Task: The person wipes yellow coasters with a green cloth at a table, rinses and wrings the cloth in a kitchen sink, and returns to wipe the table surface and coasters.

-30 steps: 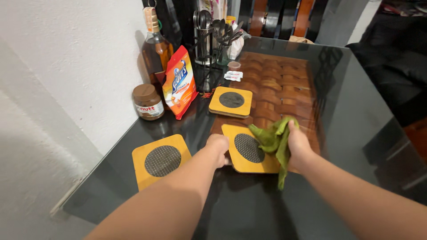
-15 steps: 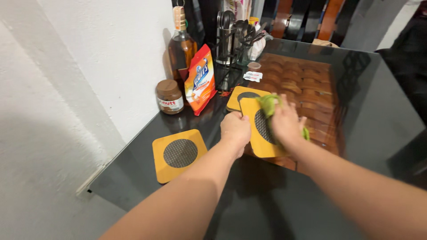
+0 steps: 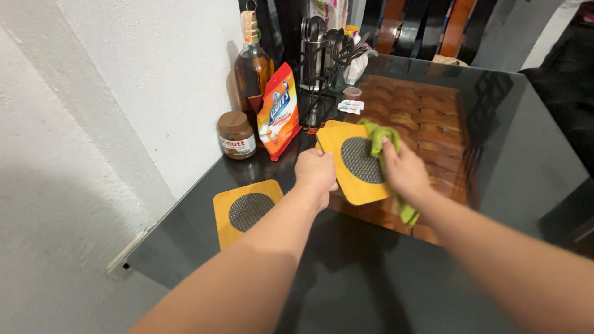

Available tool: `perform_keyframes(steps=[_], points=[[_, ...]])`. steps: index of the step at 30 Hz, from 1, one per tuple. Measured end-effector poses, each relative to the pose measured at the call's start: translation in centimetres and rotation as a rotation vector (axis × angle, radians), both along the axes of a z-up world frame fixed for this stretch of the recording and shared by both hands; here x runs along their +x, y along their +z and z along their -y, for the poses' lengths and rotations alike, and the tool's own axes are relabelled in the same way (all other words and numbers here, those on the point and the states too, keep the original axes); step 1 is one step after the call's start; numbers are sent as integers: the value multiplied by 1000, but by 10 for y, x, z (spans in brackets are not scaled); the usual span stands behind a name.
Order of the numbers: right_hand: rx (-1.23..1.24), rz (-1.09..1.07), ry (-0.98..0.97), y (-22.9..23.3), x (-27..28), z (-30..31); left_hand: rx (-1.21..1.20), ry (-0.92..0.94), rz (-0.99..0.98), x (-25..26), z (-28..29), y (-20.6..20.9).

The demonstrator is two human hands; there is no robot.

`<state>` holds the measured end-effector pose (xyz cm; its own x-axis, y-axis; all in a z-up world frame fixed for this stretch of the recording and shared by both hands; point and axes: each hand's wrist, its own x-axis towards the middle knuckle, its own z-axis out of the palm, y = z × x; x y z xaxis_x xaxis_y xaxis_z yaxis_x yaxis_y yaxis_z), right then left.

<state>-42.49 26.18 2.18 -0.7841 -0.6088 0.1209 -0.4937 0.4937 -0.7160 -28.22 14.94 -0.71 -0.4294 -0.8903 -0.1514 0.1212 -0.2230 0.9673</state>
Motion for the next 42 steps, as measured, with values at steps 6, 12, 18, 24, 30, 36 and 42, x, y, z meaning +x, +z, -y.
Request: perform_keyframes(steps=[6, 12, 18, 24, 30, 36, 42], points=[[-344, 262, -19, 17, -9, 4, 334, -116, 127, 17, 6, 15], [-578, 1318, 289, 56, 26, 0, 374, -521, 163, 44, -29, 76], [-671, 1241, 418, 50, 68, 18, 438, -552, 37, 26, -64, 96], [-474, 1155, 239, 46, 97, 8, 431, -575, -190, 26, -48, 74], [-667, 1178, 234, 60, 66, 25, 416, -657, -82, 20, -50, 73], [-616, 1133, 130, 21, 74, 41, 540, -574, -75, 21, -54, 67], [-417, 1344, 184, 35, 119, 22, 635, -423, -169, 45, -31, 59]])
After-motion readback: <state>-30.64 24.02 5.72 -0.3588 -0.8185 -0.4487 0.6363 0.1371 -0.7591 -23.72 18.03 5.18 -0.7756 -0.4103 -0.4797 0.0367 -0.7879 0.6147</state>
